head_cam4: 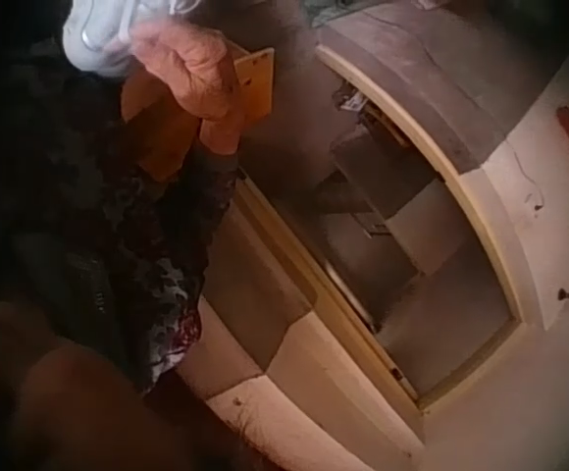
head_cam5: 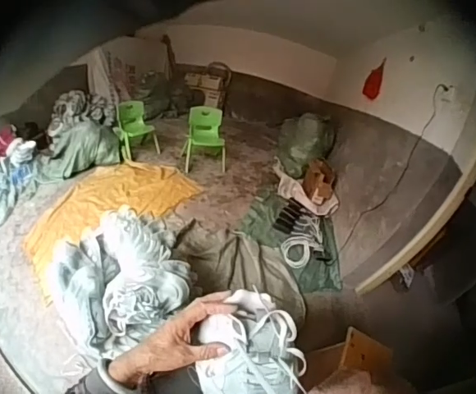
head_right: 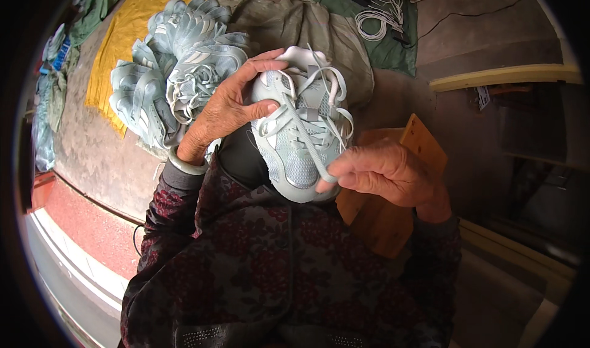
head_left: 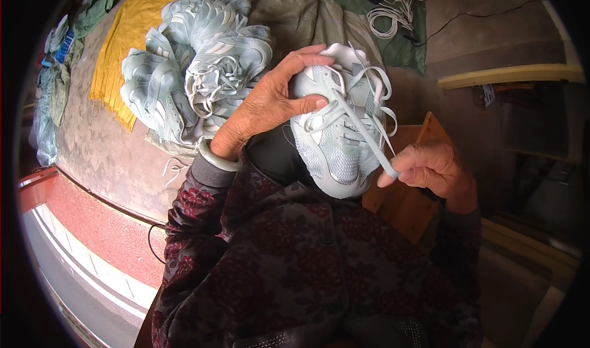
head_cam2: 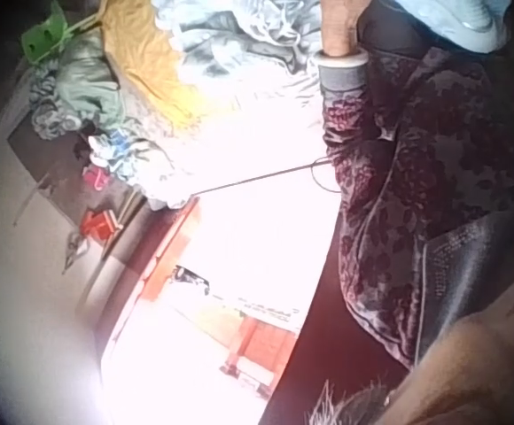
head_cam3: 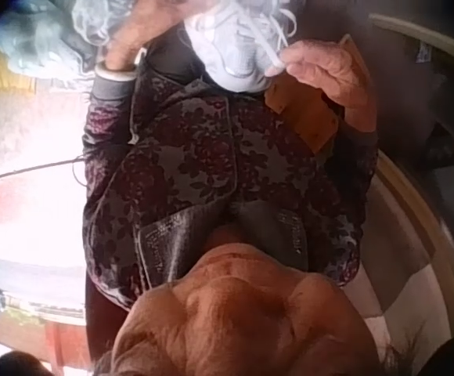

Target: The recorder is lacing a light green sneaker while sitting in a workshop.

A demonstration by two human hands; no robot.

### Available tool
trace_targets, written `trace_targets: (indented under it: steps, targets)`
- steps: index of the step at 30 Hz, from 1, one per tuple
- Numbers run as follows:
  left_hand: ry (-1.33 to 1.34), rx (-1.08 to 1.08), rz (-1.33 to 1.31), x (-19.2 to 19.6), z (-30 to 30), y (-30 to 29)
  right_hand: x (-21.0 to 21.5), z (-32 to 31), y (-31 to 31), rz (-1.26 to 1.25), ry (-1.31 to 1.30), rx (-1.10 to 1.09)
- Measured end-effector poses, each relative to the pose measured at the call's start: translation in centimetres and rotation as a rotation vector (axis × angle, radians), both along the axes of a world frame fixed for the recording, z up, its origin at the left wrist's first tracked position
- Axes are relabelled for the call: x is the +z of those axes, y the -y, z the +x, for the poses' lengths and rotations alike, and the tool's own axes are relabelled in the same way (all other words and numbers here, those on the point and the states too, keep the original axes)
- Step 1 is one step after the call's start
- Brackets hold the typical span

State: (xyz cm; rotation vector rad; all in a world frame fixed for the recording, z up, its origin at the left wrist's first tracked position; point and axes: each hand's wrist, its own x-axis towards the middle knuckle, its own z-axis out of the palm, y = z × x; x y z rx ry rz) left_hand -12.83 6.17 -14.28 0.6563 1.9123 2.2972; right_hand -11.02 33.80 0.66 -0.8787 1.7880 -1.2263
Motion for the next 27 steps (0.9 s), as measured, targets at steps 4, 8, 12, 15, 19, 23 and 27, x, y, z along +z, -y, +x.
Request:
trace_targets:
  steps: [4, 8, 12, 15, 19, 23, 27]
  targets:
    - [-0.061, 0.006, -0.039, 0.1, -0.1, 0.0, -0.7, -0.4, -1.3, -0.046, 0.025, 0.012]
    - [-0.065, -0.023, -0.118, 0.3, -1.4, 1.3, 0.1, -0.8, -2.8, 0.017, 0.114, -0.198]
    - [-0.115, -0.056, -0.179, 0.0, -3.2, 1.8, -1.5, -3.1, -1.8, -0.282, 0.214, -0.383]
    - [-0.119, -0.057, -0.190, 0.4, -3.3, 1.5, -0.5, -5.1, -0.7, -0.243, 0.365, -0.400]
    - [-0.086, -0.066, -0.181, 0.5, -3.1, 1.5, -0.4, -6.4, 0.6, -0.246, 0.390, -0.342]
    - [-0.134, -0.052, -0.226, 0.7, -3.0, 1.6, 0.6, -6.3, 3.2, -0.056, 0.150, -0.222]
    - [-0.155, -0.068, -0.254, 0.5, -3.3, 1.6, 0.7, -6.1, 4.4, -0.037, 0.060, -0.181]
